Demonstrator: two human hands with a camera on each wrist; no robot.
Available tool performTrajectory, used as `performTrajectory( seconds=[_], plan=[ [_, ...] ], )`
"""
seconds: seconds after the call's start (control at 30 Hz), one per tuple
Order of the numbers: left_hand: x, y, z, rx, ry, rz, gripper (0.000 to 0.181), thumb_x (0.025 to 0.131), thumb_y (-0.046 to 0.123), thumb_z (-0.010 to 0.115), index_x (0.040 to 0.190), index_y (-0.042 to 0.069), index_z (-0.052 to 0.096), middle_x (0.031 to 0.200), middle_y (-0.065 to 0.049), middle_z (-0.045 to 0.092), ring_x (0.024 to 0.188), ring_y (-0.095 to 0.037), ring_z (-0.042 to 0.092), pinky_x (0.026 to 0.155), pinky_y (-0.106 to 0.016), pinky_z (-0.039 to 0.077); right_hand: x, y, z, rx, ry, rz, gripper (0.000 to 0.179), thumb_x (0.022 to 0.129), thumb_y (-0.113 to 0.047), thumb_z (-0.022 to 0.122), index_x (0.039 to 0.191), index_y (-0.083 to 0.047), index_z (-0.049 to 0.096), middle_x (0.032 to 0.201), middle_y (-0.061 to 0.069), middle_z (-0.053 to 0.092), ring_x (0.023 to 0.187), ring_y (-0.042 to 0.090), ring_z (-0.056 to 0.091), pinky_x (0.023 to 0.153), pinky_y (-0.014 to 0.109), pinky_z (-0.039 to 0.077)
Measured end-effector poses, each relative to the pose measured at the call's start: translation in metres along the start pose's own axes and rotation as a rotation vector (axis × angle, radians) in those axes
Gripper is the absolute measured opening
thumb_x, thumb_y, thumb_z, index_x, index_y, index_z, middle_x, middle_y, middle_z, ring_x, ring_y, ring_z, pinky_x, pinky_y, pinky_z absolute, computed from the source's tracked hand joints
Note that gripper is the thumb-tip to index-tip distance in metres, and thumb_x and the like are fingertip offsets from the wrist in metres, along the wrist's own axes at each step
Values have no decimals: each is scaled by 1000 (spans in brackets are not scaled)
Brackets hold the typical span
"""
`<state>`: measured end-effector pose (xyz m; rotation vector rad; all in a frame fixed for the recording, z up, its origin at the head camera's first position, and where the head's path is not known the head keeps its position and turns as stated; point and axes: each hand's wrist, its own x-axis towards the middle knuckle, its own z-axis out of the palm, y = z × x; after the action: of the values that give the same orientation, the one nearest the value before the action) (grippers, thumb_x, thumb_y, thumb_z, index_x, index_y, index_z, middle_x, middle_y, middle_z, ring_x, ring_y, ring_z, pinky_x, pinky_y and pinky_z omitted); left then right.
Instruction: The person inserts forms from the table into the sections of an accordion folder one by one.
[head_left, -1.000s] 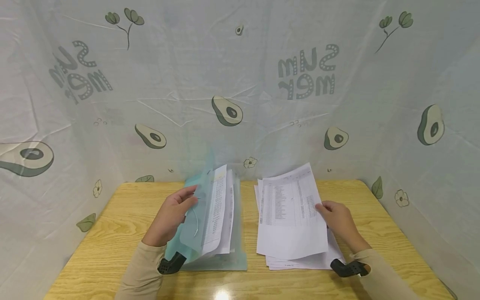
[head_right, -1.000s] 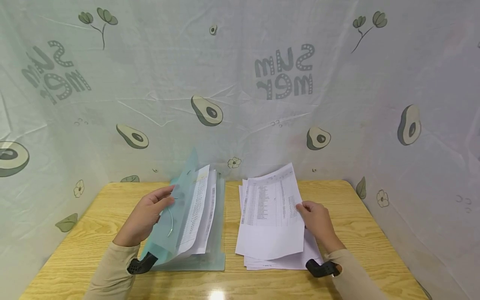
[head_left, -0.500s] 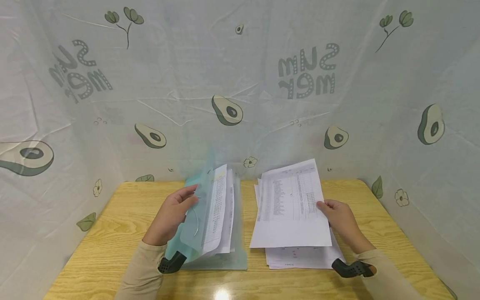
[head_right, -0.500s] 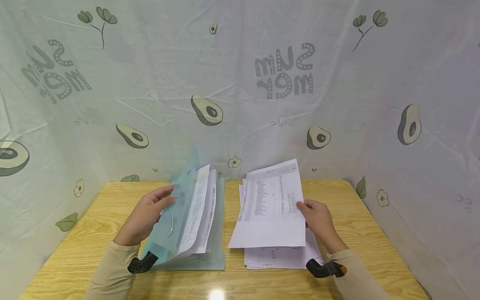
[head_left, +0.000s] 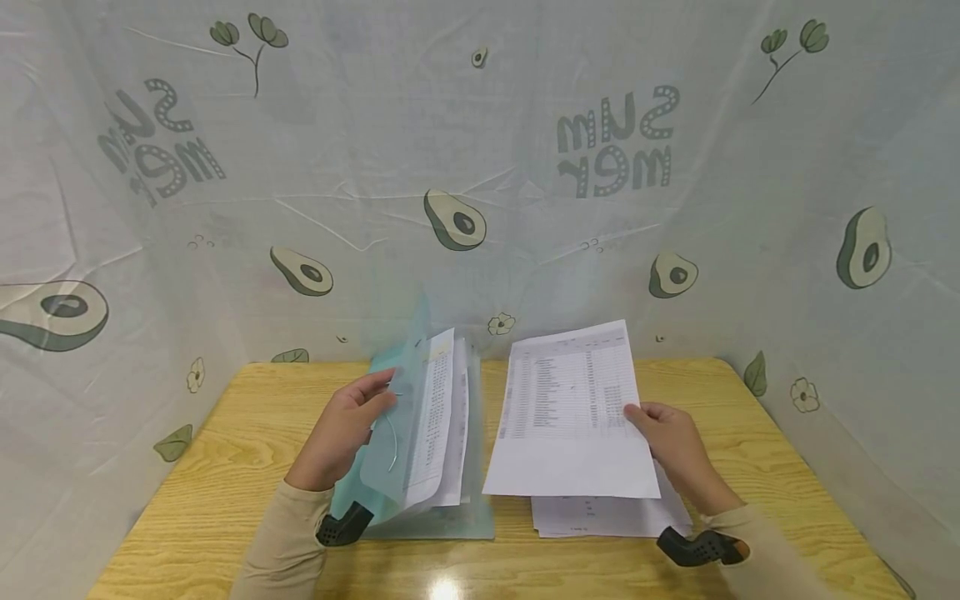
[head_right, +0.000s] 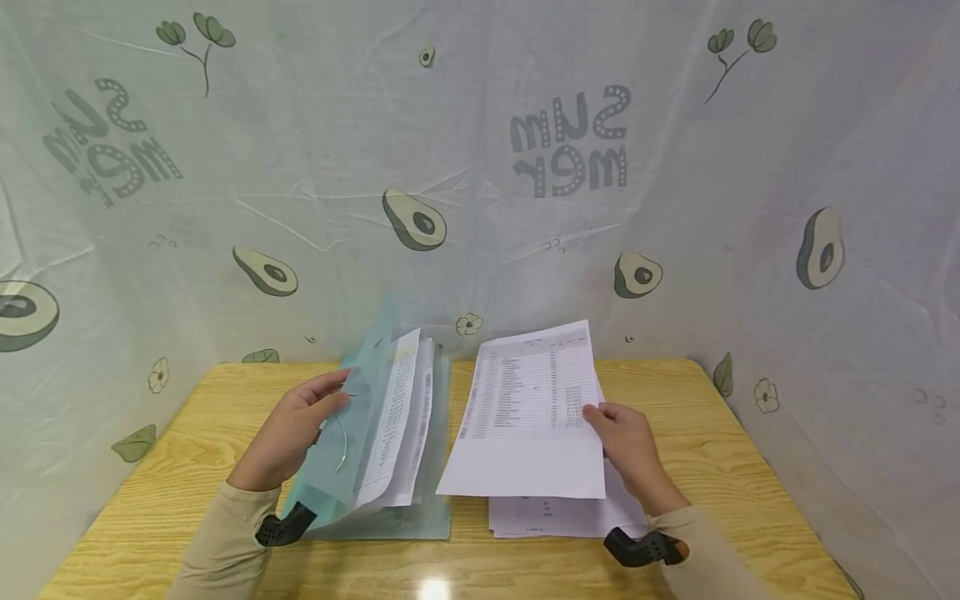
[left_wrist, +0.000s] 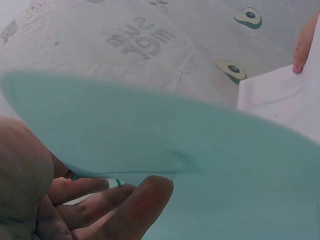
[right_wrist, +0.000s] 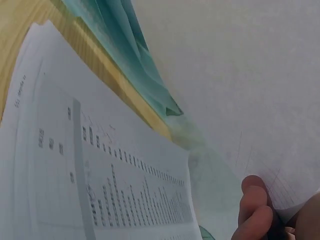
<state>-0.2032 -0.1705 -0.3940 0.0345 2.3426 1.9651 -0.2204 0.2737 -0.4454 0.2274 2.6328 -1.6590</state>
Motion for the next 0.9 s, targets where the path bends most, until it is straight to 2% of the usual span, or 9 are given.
performTrajectory(
  seconds=[0.2,0.37,0.67,0.9],
  plan=[
    [0,0,0,3,-4,0,48,107,18,55,153,8,48,141,-17,60,107,-21,60,73,-31,49,-4,-2,10,28,-5,7,55,107,-37,57,137,10,59,114,17,72,86,14,66,70,27,56],
    [0,-1,0,5,1,-1,47,107,17,55,153,9,49,140,-17,60,105,-19,60,71,-29,48,-6,-1,19,45,3,20,53,106,-36,59,134,9,61,107,13,73,83,14,65,67,27,55],
    [-1,1,1,-26,-13,14,47,107,16,54,153,7,49,138,-19,61,104,-20,63,77,-33,54,-7,-1,32,64,26,7,50,106,-34,59,130,10,63,104,14,75,81,13,67,66,26,55],
    [-1,3,1,-33,-11,10,45,107,15,53,151,7,51,137,-19,62,102,-20,64,75,-31,54,-11,-3,42,82,22,-9,46,106,-30,60,126,11,65,102,15,75,80,15,68,64,27,55]
  ],
)
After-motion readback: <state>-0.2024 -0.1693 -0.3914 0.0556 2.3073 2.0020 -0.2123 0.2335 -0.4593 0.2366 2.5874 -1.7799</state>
